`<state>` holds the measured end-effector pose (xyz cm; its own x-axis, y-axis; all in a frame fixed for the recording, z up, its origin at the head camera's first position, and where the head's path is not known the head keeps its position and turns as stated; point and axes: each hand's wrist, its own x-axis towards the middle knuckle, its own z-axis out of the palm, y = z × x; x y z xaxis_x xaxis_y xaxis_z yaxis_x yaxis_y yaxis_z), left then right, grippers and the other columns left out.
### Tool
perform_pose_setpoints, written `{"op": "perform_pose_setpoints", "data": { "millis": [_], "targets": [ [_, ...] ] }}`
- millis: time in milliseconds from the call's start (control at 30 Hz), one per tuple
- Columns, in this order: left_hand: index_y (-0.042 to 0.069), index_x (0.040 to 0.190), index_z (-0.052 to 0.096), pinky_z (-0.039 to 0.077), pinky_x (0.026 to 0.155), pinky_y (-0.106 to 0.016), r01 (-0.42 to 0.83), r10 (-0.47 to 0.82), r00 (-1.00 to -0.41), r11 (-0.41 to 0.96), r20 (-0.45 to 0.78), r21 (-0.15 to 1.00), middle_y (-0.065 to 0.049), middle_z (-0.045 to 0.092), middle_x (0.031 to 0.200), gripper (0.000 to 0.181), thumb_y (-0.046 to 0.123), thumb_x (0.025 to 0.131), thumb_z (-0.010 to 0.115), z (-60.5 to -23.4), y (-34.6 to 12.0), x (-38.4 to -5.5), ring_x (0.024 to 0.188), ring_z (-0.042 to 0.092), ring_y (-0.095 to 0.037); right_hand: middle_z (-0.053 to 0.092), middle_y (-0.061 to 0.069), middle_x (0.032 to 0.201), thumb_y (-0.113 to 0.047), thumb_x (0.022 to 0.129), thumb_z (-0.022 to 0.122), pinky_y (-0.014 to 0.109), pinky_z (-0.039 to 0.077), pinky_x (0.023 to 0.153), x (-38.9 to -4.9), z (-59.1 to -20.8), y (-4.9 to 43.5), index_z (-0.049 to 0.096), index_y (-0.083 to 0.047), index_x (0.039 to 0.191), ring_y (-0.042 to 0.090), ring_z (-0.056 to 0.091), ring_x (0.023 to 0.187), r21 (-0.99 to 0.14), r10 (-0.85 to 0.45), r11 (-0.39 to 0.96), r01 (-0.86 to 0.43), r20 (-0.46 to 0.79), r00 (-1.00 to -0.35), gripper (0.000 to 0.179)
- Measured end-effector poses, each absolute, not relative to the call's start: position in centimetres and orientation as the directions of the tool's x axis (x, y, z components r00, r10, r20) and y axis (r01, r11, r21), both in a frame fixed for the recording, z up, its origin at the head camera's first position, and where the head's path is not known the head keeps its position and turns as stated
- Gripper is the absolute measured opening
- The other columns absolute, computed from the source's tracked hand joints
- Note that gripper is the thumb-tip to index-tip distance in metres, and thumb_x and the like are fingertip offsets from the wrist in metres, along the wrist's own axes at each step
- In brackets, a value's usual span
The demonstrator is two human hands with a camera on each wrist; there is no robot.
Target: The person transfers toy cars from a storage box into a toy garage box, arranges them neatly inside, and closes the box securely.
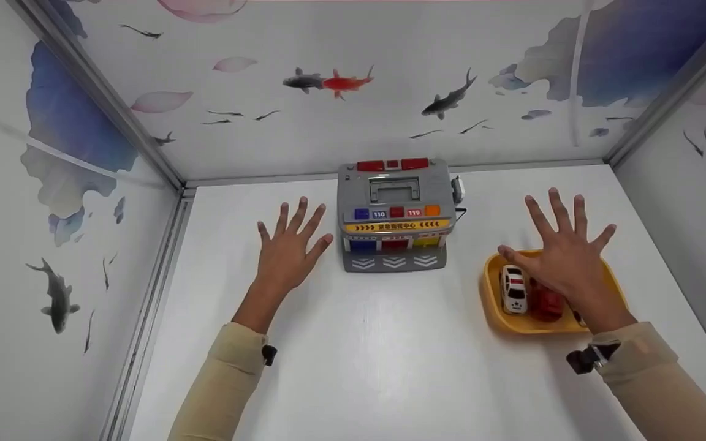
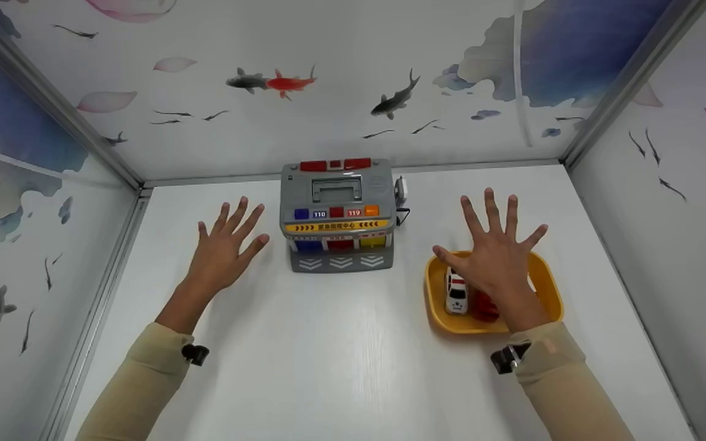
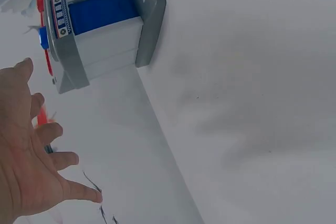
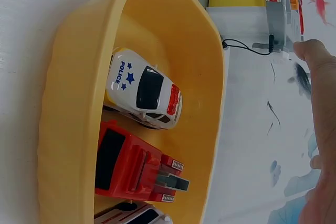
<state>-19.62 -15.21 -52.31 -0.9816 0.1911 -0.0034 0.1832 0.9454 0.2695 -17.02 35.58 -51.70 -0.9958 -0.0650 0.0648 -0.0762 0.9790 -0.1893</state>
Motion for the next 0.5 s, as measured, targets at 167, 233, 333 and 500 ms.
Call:
{"op": "perform_pose_setpoints", "data": {
  "millis": [167,233,333,500],
  "targets": [
    [0.034,0.178,0.022,0.012,0.133,-0.080,0.218,0.236,-0.972,0.912,-0.009,0.347,-0.004,0.022,0.185,0.073,0.065,0.115,0.042,-52.9,-14.6,-20.4,0.172,0.023,-0.037,-0.011,0.010,0.189,-0.085,0.096,0.055,0.100,-0.010,0.113,-17.1,-51.6,35.3,0.000,-0.035,0.179,0.052,-0.013,0.172,-0.189,-0.069,0.979,-0.080,0.066,-0.995,0.111],
    [0.034,0.177,0.024,0.015,0.135,-0.077,0.222,0.245,-0.970,0.897,-0.011,0.382,-0.004,0.028,0.184,0.071,0.062,0.115,0.044,-53.1,-14.3,-20.8,0.171,0.030,-0.035,-0.009,0.011,0.189,-0.085,0.096,0.055,0.100,-0.009,0.113,-17.2,-51.5,35.2,0.001,-0.035,0.179,0.052,-0.011,0.172,-0.188,-0.074,0.978,-0.085,0.068,-0.995,0.111],
    [0.034,0.177,0.026,0.019,0.137,-0.071,0.219,0.253,-0.967,0.874,-0.019,0.434,-0.004,0.032,0.183,0.069,0.062,0.116,0.043,-53.3,-14.0,-21.3,0.169,0.035,-0.033,-0.007,0.012,0.189,-0.084,0.097,0.056,0.100,-0.008,0.113,-17.2,-51.3,35.0,0.003,-0.034,0.179,0.052,-0.010,0.172,-0.191,-0.081,0.977,-0.093,0.069,-0.994,0.110],
    [0.034,0.175,0.033,0.023,0.137,-0.068,0.225,0.262,-0.965,0.840,-0.006,0.494,-0.003,0.041,0.179,0.067,0.062,0.115,0.045,-53.7,-13.7,-21.8,0.164,0.044,-0.034,-0.005,0.013,0.189,-0.082,0.097,0.058,0.100,-0.007,0.114,-17.3,-51.2,34.7,0.004,-0.034,0.179,0.052,-0.008,0.172,-0.189,-0.083,0.977,-0.094,0.066,-0.994,0.110]
  ]
}}
